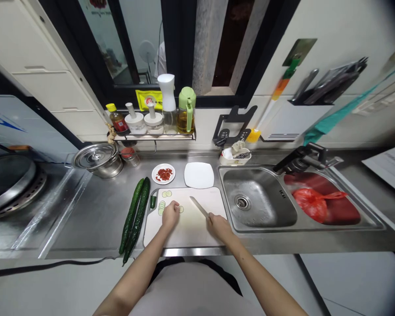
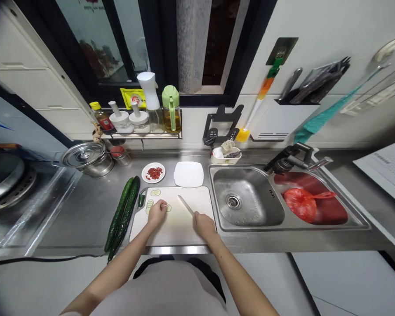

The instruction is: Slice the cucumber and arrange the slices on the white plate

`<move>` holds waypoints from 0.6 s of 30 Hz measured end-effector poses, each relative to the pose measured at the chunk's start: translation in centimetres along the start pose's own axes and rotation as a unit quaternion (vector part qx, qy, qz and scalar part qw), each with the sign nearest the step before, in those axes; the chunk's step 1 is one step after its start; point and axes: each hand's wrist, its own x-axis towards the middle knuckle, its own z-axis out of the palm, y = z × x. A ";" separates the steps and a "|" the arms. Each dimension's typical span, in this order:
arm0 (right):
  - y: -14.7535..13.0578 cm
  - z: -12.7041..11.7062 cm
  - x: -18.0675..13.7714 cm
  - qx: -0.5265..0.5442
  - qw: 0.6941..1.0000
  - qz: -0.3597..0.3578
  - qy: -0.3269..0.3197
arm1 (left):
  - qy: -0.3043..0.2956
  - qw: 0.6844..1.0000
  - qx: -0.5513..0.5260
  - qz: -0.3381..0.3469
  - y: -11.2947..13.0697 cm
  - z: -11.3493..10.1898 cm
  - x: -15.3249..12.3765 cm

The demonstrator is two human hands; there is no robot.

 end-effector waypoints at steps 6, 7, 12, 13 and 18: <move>-0.4 -0.6 -0.9 -0.011 1.000 -0.014 -0.009 | 0.027 0.998 0.052 0.028 -0.4 -0.3 0.3; -0.5 -0.6 -1.2 -0.013 1.000 -0.020 -0.012 | 0.023 0.998 0.052 0.027 -0.5 -0.3 0.5; -1.4 -0.5 -2.4 -0.034 0.997 -0.064 -0.029 | 0.012 0.999 0.045 0.020 -0.8 -0.2 1.1; -1.6 -0.4 -2.5 -0.038 0.996 -0.070 -0.030 | 0.012 0.999 0.042 0.017 -0.8 -0.2 1.2; -2.0 0.1 -2.7 -0.039 0.996 -0.083 -0.016 | 0.009 1.000 0.020 0.011 -1.0 -0.2 1.4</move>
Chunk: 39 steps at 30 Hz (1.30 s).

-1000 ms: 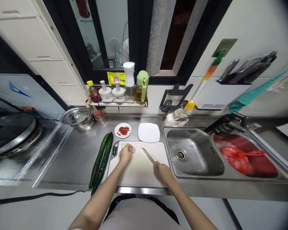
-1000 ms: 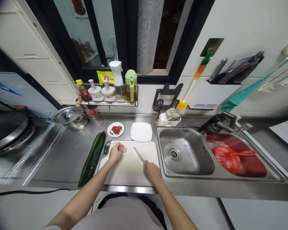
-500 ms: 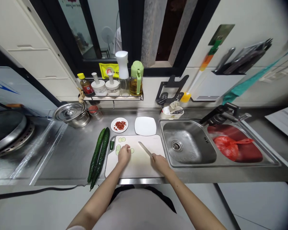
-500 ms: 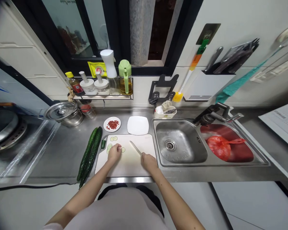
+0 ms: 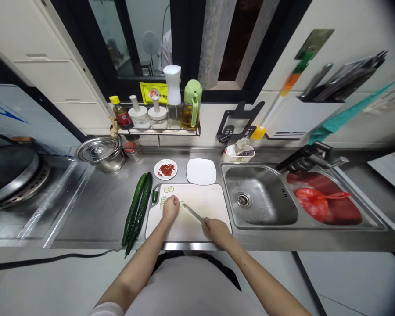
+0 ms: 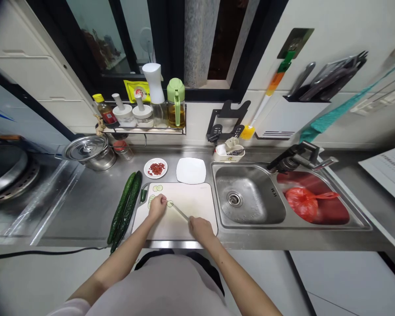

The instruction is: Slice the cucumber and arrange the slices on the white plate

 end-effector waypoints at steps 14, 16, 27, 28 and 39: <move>-0.3 -0.1 0.2 0.004 1.000 0.007 -0.016 | -0.002 1.000 -0.003 -0.010 -0.1 0.1 0.3; -0.4 -0.4 0.2 0.003 1.000 0.007 -0.027 | -0.004 1.000 -0.003 -0.013 0.0 0.0 0.3; -0.6 -1.3 0.4 -0.008 0.999 0.000 -0.054 | -0.009 1.000 -0.009 -0.015 0.1 -0.3 0.3; -0.6 -1.3 0.4 -0.009 0.998 0.000 -0.055 | -0.008 1.000 -0.010 -0.015 0.1 -0.3 0.3; -0.7 -1.3 0.8 -0.010 0.999 -0.004 -0.044 | -0.012 1.000 0.003 -0.023 0.4 -0.4 0.3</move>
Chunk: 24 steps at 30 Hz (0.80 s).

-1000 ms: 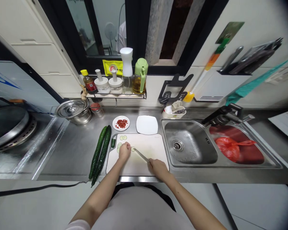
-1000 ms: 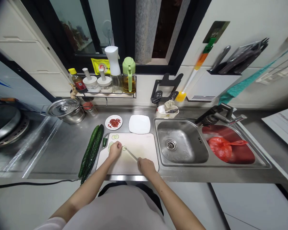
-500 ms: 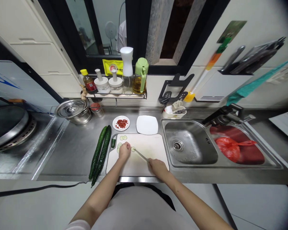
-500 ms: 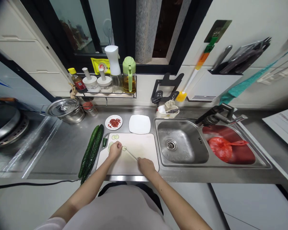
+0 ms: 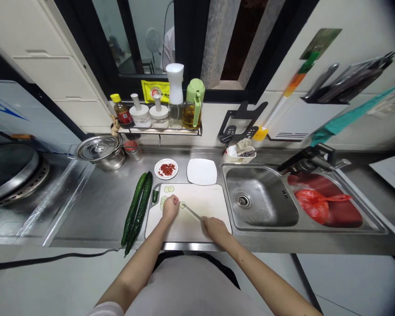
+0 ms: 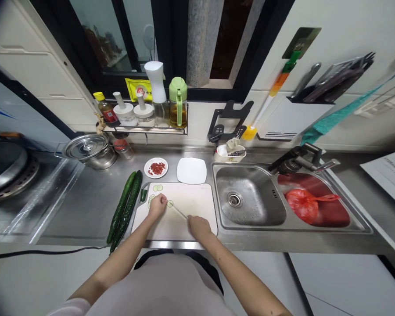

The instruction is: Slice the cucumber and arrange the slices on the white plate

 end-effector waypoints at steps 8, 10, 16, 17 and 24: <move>0.0 0.3 0.7 -0.006 1.000 -0.008 0.001 | 0.004 1.000 -0.009 0.000 0.0 0.0 0.0; 0.0 0.4 0.8 -0.009 1.000 -0.007 0.001 | 0.005 1.000 -0.011 0.000 -0.1 0.0 0.0; -0.1 0.4 0.8 -0.013 1.000 -0.008 0.004 | 0.007 1.000 -0.019 0.020 -0.4 -0.1 -0.2; -0.1 0.3 0.8 -0.013 1.000 -0.009 0.003 | 0.008 0.999 -0.022 0.022 -0.4 -0.1 -0.2; -0.4 0.0 0.7 -0.008 1.000 0.001 -0.003 | 0.006 0.999 -0.027 0.020 -0.4 -0.1 -0.3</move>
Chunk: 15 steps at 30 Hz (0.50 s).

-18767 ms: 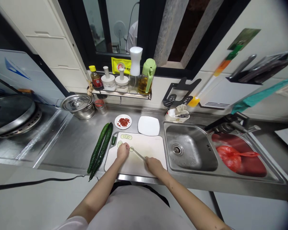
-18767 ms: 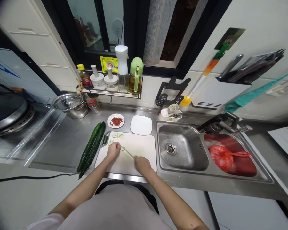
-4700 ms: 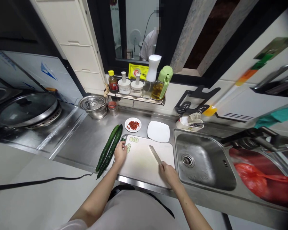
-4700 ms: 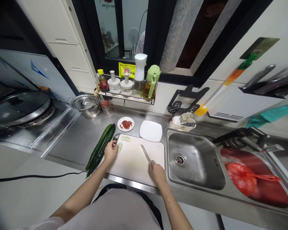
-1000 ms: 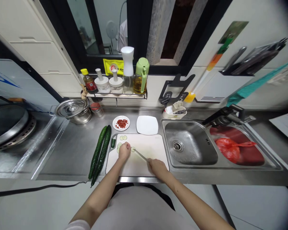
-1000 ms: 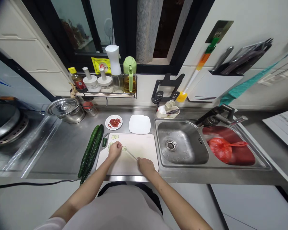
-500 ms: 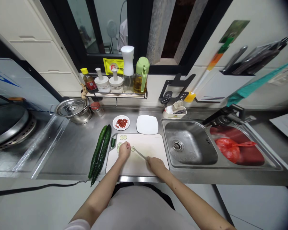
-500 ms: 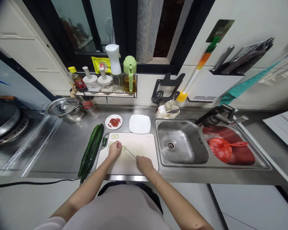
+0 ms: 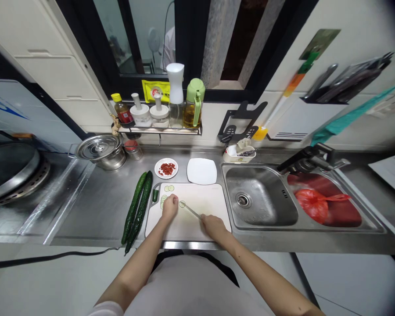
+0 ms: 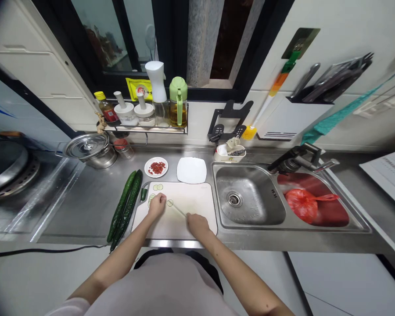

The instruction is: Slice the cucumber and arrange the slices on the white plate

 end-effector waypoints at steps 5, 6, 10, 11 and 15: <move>-0.1 0.0 -0.1 -0.004 1.000 0.001 -0.002 | 0.005 1.000 0.002 0.003 0.0 0.0 0.0; -0.2 0.0 -0.1 -0.005 1.000 0.001 -0.001 | 0.006 1.000 0.003 0.003 0.0 0.1 -0.1; -0.2 -0.1 0.0 -0.007 1.000 0.002 -0.001 | 0.003 1.000 0.008 0.000 0.0 0.1 0.0; -0.3 -0.1 0.0 -0.007 1.000 0.002 0.001 | 0.003 1.000 0.009 0.000 0.0 0.1 0.0; -0.3 -0.2 -0.2 -0.011 1.000 0.001 0.005 | 0.005 1.000 0.013 0.002 -0.1 0.2 0.0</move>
